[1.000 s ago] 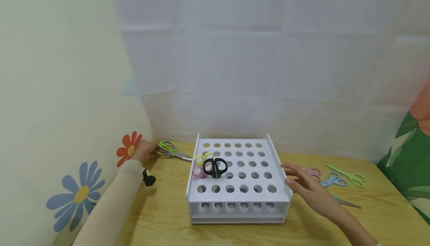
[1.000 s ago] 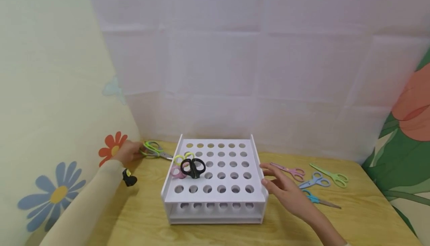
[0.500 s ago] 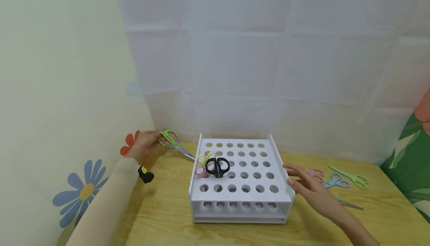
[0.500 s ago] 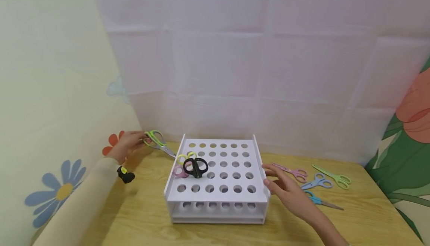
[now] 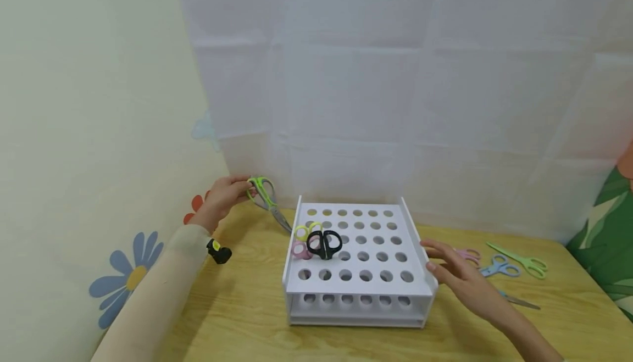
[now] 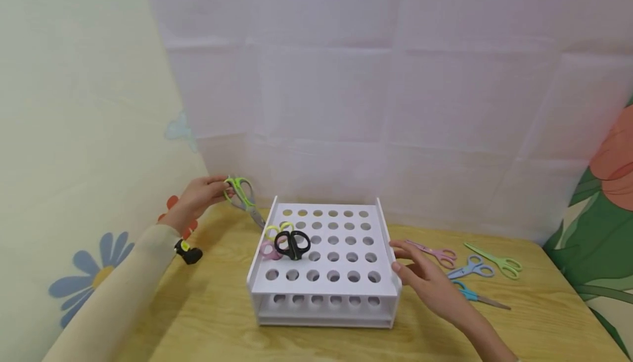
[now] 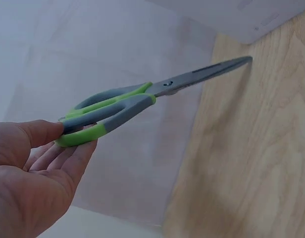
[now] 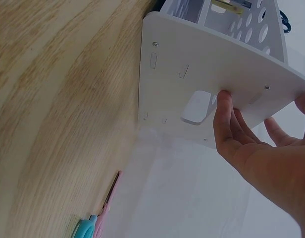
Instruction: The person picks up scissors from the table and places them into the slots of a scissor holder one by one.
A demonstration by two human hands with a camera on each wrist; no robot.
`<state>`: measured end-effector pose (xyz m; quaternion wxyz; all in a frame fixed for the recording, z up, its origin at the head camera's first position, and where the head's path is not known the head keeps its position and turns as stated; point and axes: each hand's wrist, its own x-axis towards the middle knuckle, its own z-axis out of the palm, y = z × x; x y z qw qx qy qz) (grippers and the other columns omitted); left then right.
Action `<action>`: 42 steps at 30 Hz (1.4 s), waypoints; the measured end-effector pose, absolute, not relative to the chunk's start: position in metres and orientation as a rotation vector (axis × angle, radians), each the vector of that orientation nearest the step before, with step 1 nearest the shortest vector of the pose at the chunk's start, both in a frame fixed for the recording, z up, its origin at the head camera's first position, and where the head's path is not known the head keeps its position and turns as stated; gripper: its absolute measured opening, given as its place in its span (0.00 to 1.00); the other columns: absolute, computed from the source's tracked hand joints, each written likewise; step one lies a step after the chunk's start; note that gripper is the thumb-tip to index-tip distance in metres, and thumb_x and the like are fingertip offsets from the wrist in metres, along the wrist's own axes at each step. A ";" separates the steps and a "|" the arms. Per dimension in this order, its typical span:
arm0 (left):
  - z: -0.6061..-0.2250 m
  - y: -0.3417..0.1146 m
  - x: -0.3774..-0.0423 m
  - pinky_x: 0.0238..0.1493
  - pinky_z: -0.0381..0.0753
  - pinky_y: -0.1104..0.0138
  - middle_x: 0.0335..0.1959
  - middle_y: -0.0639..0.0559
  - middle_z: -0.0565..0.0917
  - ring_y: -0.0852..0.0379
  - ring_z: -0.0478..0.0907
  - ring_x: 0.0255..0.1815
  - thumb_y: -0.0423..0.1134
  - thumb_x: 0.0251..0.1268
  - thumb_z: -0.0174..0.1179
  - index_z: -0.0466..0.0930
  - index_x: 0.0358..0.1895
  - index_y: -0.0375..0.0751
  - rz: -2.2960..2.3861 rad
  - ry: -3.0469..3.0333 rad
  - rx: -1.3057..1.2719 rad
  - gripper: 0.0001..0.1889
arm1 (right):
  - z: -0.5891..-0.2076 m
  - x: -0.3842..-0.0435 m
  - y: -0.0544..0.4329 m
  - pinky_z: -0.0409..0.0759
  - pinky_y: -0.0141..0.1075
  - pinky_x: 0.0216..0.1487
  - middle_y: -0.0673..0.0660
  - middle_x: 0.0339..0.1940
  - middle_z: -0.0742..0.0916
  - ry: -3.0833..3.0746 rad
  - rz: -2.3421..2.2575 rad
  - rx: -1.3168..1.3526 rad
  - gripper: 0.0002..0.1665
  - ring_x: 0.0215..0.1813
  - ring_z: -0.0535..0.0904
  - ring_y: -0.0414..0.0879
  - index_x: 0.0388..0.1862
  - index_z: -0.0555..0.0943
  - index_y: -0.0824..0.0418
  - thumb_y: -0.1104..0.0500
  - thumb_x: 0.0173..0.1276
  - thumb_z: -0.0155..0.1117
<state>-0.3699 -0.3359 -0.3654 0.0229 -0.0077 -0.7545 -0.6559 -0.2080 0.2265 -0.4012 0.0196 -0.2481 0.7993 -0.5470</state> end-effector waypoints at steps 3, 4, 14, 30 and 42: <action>-0.353 -0.326 -0.366 0.59 0.79 0.57 0.60 0.30 0.76 0.43 0.80 0.56 0.32 0.79 0.52 0.62 0.75 0.25 -1.977 -2.367 -0.037 0.26 | -0.402 -0.209 0.226 0.83 0.40 0.51 0.73 0.67 0.74 2.478 -1.698 -0.771 0.27 0.60 0.80 0.59 0.77 0.65 0.60 0.59 0.82 0.53; -0.347 -0.323 -0.364 0.59 0.78 0.56 0.60 0.29 0.76 0.40 0.79 0.58 0.32 0.78 0.52 0.62 0.75 0.25 -1.974 -2.373 -0.042 0.27 | -0.402 -0.210 0.226 0.83 0.40 0.51 0.73 0.67 0.74 2.480 -1.696 -0.772 0.27 0.60 0.80 0.58 0.77 0.65 0.60 0.59 0.82 0.53; -0.329 -0.310 -0.368 0.58 0.80 0.56 0.60 0.27 0.78 0.49 0.83 0.50 0.30 0.77 0.54 0.67 0.71 0.25 -1.872 -2.353 -0.160 0.24 | -0.403 -0.212 0.224 0.83 0.39 0.50 0.74 0.67 0.75 2.499 -1.690 -0.760 0.27 0.60 0.79 0.61 0.76 0.66 0.61 0.59 0.82 0.53; -0.265 -0.271 -0.338 0.55 0.82 0.56 0.56 0.42 0.85 0.49 0.84 0.52 0.37 0.76 0.60 0.79 0.65 0.37 -1.520 -2.375 -0.360 0.18 | -0.403 -0.218 0.222 0.84 0.40 0.49 0.74 0.67 0.75 2.499 -1.683 -0.759 0.28 0.59 0.80 0.58 0.77 0.65 0.61 0.58 0.82 0.53; -0.215 -0.231 -0.317 0.51 0.83 0.61 0.54 0.46 0.86 0.50 0.85 0.49 0.34 0.75 0.60 0.81 0.61 0.36 -1.481 -2.357 -0.529 0.16 | -0.405 -0.223 0.221 0.85 0.40 0.48 0.75 0.67 0.74 2.480 -1.700 -0.761 0.28 0.58 0.81 0.60 0.76 0.65 0.62 0.58 0.82 0.54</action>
